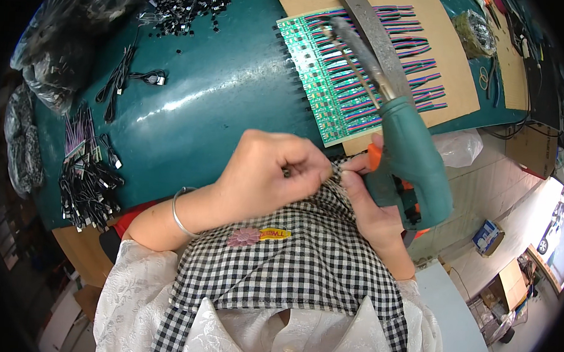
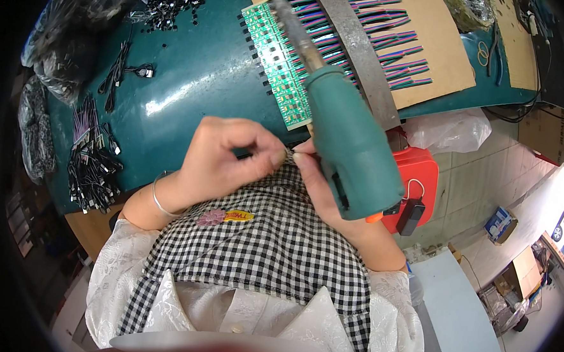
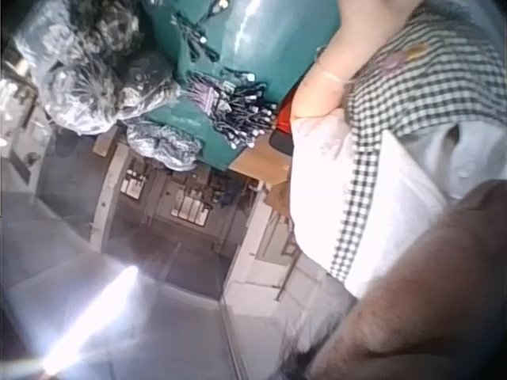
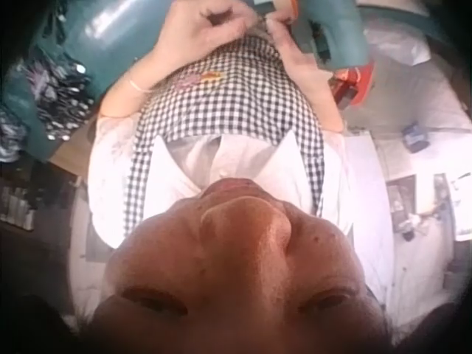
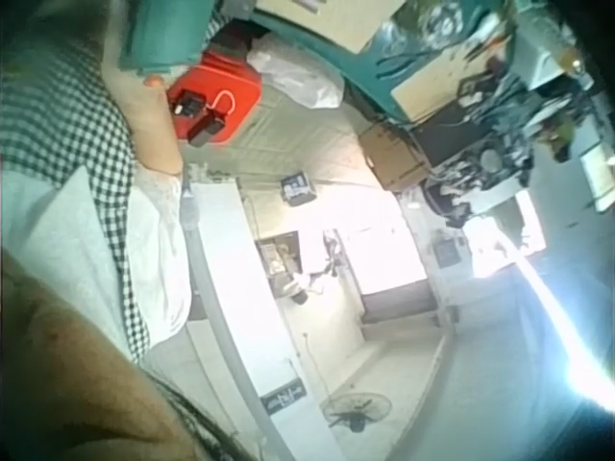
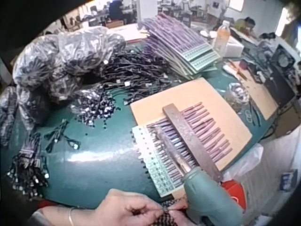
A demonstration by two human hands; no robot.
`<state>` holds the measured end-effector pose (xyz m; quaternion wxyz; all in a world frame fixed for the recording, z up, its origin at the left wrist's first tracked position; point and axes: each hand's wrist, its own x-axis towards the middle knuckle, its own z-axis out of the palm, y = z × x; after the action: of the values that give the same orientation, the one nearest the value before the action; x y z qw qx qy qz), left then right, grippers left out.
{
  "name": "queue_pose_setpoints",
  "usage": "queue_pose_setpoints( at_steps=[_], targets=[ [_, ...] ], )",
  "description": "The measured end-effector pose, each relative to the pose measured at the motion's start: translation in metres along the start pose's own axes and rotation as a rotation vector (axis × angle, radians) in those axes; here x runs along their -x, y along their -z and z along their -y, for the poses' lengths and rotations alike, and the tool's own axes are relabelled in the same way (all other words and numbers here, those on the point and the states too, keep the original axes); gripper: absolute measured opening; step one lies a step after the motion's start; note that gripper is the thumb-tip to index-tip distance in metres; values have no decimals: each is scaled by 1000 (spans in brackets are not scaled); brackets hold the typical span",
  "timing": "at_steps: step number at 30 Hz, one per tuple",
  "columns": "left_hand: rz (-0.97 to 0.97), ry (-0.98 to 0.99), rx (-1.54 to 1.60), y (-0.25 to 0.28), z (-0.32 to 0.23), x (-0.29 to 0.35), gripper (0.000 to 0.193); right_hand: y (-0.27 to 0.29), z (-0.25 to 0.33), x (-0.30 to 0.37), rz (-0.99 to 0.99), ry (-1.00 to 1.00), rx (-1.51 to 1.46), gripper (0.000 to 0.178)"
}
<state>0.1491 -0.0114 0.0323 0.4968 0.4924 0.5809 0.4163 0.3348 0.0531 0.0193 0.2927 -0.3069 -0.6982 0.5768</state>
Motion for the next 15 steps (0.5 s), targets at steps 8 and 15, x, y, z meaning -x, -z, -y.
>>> queue_pose_setpoints(
  at_steps=[8, 15],
  targets=[
    [-56, 439, 433, 24, 24, -30, 17, 23, 11, 22, -285, -118, -253, 58],
    [2, 473, 420, 26, 22, -37, 16, 45, 3, 47, -279, -127, -339, 61]
  ],
)
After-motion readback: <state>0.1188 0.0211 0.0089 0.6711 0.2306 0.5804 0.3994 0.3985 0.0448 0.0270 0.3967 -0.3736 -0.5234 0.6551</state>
